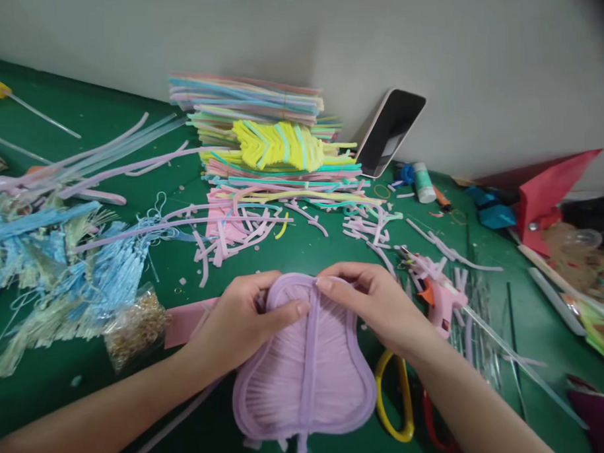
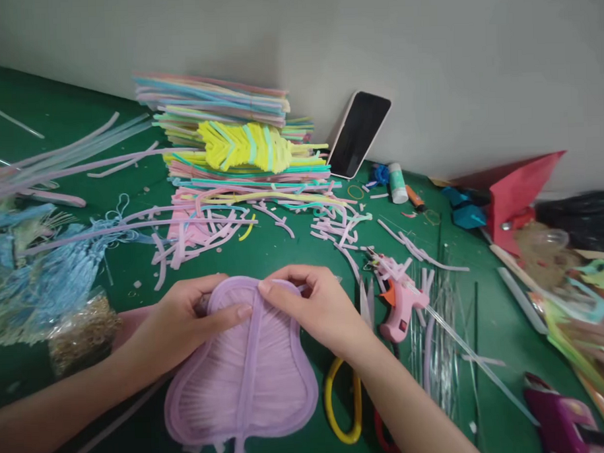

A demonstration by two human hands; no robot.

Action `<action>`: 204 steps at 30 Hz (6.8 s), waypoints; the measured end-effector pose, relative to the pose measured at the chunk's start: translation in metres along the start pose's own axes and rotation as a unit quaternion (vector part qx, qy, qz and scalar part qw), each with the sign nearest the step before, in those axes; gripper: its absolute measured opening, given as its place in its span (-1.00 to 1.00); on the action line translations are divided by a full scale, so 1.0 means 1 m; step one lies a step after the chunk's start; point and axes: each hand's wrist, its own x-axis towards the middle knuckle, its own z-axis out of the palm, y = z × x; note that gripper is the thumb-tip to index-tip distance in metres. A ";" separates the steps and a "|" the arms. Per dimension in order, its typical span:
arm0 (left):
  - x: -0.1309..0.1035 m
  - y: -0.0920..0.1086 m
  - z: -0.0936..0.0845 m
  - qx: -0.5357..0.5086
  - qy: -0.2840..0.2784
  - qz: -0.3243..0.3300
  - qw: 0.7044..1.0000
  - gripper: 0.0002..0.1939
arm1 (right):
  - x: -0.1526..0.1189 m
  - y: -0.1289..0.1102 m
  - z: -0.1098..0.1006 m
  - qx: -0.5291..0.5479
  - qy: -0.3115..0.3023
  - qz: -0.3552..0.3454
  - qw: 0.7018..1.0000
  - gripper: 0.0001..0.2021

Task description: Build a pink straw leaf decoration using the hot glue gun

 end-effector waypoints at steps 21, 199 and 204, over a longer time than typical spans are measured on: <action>-0.011 0.001 0.003 0.004 0.044 0.039 0.998 -0.76 | -0.014 -0.017 0.009 -0.438 0.197 -0.468 0.742 -0.90; -0.040 0.007 0.035 -0.065 0.087 0.137 0.985 -0.72 | -0.086 0.024 0.003 0.238 0.173 -0.021 0.956 -0.62; -0.035 0.016 0.029 -0.286 0.023 0.020 0.958 -0.30 | -0.078 0.026 -0.002 0.176 0.170 -0.037 0.969 -0.60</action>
